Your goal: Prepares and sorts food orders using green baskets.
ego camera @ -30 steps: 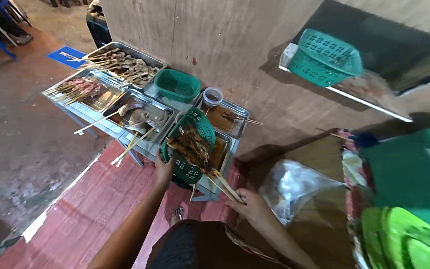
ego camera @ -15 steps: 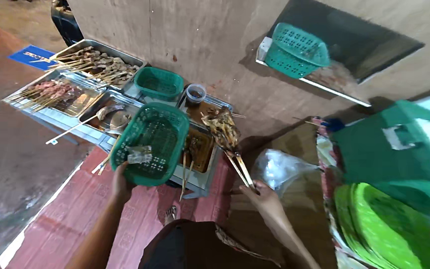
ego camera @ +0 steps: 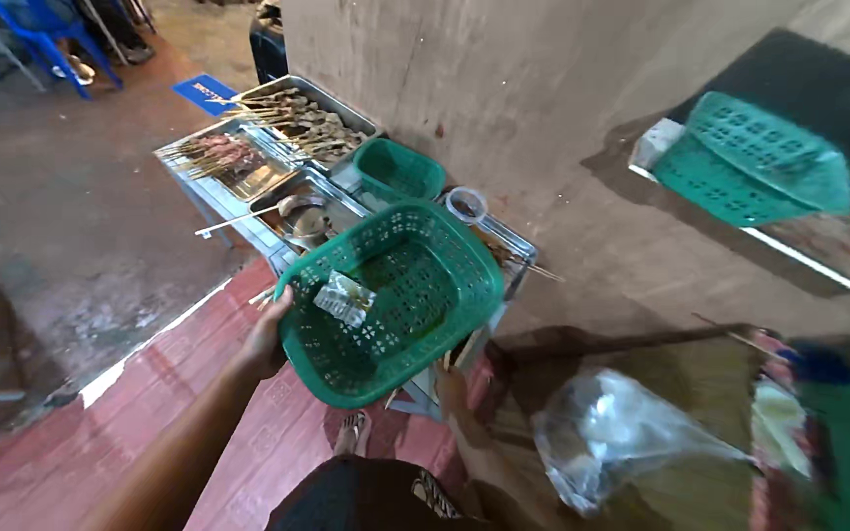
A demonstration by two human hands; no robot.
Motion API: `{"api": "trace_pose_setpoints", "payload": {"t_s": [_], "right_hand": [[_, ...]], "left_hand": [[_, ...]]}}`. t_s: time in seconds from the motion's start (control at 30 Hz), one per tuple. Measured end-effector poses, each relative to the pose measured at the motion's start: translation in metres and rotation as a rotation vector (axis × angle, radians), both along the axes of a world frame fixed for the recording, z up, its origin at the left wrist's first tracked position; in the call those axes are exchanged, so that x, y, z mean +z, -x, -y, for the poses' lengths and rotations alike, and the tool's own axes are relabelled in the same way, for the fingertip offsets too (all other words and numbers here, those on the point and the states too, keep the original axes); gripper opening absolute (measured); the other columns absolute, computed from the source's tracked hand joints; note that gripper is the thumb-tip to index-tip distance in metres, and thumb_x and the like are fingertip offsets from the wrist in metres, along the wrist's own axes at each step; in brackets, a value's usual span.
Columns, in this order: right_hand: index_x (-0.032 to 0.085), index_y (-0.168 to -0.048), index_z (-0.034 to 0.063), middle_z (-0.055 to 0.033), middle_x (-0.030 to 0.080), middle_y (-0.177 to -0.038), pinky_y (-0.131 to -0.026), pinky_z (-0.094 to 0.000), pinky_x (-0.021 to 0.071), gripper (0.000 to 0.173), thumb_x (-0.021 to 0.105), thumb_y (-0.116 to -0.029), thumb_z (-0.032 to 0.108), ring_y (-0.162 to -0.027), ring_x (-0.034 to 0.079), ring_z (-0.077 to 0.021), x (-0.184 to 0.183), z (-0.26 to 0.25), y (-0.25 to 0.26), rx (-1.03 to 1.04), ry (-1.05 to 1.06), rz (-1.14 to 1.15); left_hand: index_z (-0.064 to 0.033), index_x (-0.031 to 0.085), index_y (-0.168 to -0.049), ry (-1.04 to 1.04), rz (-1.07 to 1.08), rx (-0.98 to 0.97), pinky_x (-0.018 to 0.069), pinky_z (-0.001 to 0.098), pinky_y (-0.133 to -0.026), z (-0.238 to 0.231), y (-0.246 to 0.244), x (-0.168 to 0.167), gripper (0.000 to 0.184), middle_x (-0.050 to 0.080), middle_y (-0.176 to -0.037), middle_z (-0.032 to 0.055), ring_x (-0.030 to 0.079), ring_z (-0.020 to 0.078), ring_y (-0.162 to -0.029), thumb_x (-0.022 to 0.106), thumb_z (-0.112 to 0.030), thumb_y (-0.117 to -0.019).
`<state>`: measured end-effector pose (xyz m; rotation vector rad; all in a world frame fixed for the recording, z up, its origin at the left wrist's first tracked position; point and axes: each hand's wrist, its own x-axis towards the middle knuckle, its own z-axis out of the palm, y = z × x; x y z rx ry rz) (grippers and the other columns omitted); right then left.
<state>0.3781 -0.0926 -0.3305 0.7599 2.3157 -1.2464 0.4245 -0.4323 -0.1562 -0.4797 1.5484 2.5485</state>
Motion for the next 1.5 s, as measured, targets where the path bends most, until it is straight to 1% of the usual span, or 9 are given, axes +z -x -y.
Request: {"api": "trace_pose_setpoints", "payload": {"t_s": [0.17, 0.37, 0.47, 0.57, 0.7, 0.87, 1.1, 1.27, 1.5], "right_hand": [[0.045, -0.145, -0.0115, -0.0321, 0.049, -0.148, -0.119, -0.051, 0.0353, 0.049, 0.053, -0.1069, 0.018, -0.142, 0.046, -0.0404, 0.007, 0.015, 0.022, 0.443, -0.112, 0.055], [0.035, -0.156, 0.0007, -0.0225, 0.042, -0.158, -0.121, -0.0499, 0.032, 0.053, 0.045, -0.111, 0.026, -0.147, 0.041, -0.0359, 0.095, -0.035, 0.003, 0.366, -0.073, 0.158], [0.051, -0.142, -0.0083, -0.0284, 0.06, -0.136, -0.106, -0.0477, 0.0491, 0.043, 0.052, -0.1076, 0.018, -0.122, 0.062, -0.0344, 0.075, -0.086, -0.019, -0.051, -0.021, -0.26], [0.058, -0.128, -0.0079, -0.0143, 0.066, -0.107, -0.08, -0.029, 0.0546, 0.03, 0.051, -0.1049, 0.01, -0.087, 0.063, -0.0114, 0.131, -0.102, -0.037, -0.354, 0.045, -0.715], [0.068, -0.11, -0.0067, -0.0049, 0.069, -0.104, -0.082, -0.0186, 0.0572, 0.021, 0.057, -0.0987, 0.007, -0.091, 0.065, -0.0005, 0.235, -0.092, -0.053, 0.117, -0.04, -1.192], [0.075, -0.117, 0.0075, -0.0116, 0.07, -0.121, -0.087, -0.0299, 0.0571, 0.024, 0.062, -0.1009, 0.019, -0.098, 0.068, -0.0155, 0.282, -0.076, -0.045, 0.527, -0.197, -0.755], [0.077, -0.102, 0.0046, -0.0052, 0.073, -0.106, -0.086, -0.0194, 0.056, 0.016, 0.065, -0.0973, 0.014, -0.098, 0.067, -0.0039, 0.27, -0.118, -0.095, 0.319, -0.116, -0.947], [0.077, -0.095, 0.0104, 0.0035, 0.076, -0.102, -0.089, -0.0256, 0.0591, 0.028, 0.053, -0.1048, 0.023, -0.096, 0.07, -0.0052, 0.262, -0.147, -0.146, 0.161, 0.075, -1.054], [0.067, -0.134, 0.0195, -0.0007, 0.077, -0.108, -0.085, -0.0299, 0.062, 0.044, 0.055, -0.1036, 0.048, -0.094, 0.074, -0.0121, 0.237, -0.177, -0.228, 0.499, 0.782, -0.694]], "left_hand": [[-0.0154, 0.056, -0.127, 0.026, 0.028, -0.077, 0.0632, 0.0348, -0.081, -0.001, -0.001, 0.009, 0.045, 0.074, -0.103, 0.0029, 0.073, 0.014, -0.094, 0.027, -0.044, -0.1066], [-0.0149, 0.055, -0.128, 0.036, 0.035, -0.131, 0.0631, 0.0361, -0.081, -0.01, 0.008, 0.011, 0.046, 0.073, -0.105, 0.0038, 0.073, 0.0154, -0.095, 0.023, -0.042, -0.1082], [-0.0153, 0.055, -0.127, 0.055, 0.066, -0.157, 0.0631, 0.0365, -0.079, -0.02, 0.016, 0.01, 0.046, 0.073, -0.103, 0.0039, 0.073, 0.0156, -0.093, 0.024, -0.042, -0.1081], [-0.0156, 0.053, -0.13, 0.102, 0.064, -0.213, 0.0624, 0.0354, -0.079, -0.038, 0.025, 0.013, 0.046, 0.072, -0.103, 0.0031, 0.072, 0.0147, -0.093, 0.023, -0.043, -0.1089], [-0.0132, 0.053, -0.132, 0.156, 0.079, -0.325, 0.0617, 0.0333, -0.079, -0.081, 0.042, 0.027, 0.046, 0.072, -0.103, 0.0021, 0.071, 0.0119, -0.093, 0.021, -0.04, -0.1122], [-0.0114, 0.053, -0.134, 0.175, 0.068, -0.558, 0.0621, 0.0354, -0.08, -0.132, 0.057, 0.042, 0.046, 0.072, -0.105, 0.0043, 0.072, 0.0145, -0.094, 0.025, -0.041, -0.1121], [-0.0125, 0.055, -0.133, 0.178, 0.045, -0.75, 0.0621, 0.0349, -0.081, -0.17, 0.071, 0.041, 0.047, 0.073, -0.106, 0.0034, 0.072, 0.0143, -0.095, 0.025, -0.042, -0.1117], [-0.0131, 0.056, -0.132, 0.167, 0.061, -0.81, 0.0626, 0.0353, -0.08, -0.18, 0.084, 0.041, 0.047, 0.073, -0.104, 0.004, 0.073, 0.0151, -0.094, 0.025, -0.043, -0.1114], [-0.0138, 0.06, -0.121, 0.166, 0.102, -0.675, 0.062, 0.0357, -0.071, -0.195, 0.114, 0.07, 0.047, 0.072, -0.093, 0.0037, 0.072, 0.0153, -0.083, 0.031, -0.049, -0.1093]]}}
